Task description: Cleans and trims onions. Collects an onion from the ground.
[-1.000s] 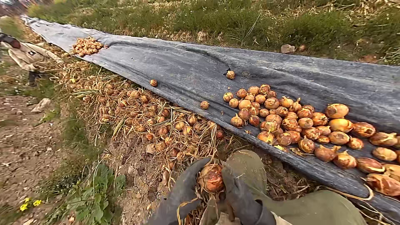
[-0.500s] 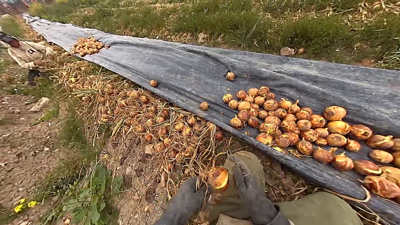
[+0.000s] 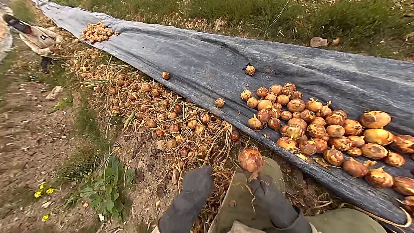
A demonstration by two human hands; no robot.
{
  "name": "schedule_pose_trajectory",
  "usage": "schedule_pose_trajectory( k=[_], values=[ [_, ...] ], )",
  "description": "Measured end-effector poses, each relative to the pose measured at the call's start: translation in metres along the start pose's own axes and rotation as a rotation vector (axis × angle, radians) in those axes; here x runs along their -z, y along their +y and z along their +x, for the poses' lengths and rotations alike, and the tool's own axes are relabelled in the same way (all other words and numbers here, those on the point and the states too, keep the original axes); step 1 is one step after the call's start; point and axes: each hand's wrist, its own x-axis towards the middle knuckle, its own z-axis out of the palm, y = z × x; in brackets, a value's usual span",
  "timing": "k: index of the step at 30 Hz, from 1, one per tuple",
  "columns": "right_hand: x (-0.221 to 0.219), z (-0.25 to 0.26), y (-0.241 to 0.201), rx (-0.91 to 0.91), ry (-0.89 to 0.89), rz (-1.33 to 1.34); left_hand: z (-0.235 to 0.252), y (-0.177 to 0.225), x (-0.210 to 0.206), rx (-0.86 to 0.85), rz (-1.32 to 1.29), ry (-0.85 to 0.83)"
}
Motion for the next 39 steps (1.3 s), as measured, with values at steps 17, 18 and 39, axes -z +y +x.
schedule_pose_trajectory(
  k=[17, 18, 39],
  values=[
    [-0.001, -0.012, 0.019, -0.455, -0.148, 0.118, 0.147, -0.070, -0.134, -0.030, -0.222, -0.017],
    [-0.003, -0.019, 0.019, -0.446, -0.174, 0.104, 0.146, -0.063, -0.138, 0.068, -0.281, 0.028],
    [0.004, -0.018, -0.061, 0.176, -0.118, -0.103, -0.075, -0.007, -0.015, -0.381, -0.240, -0.043]
  ],
)
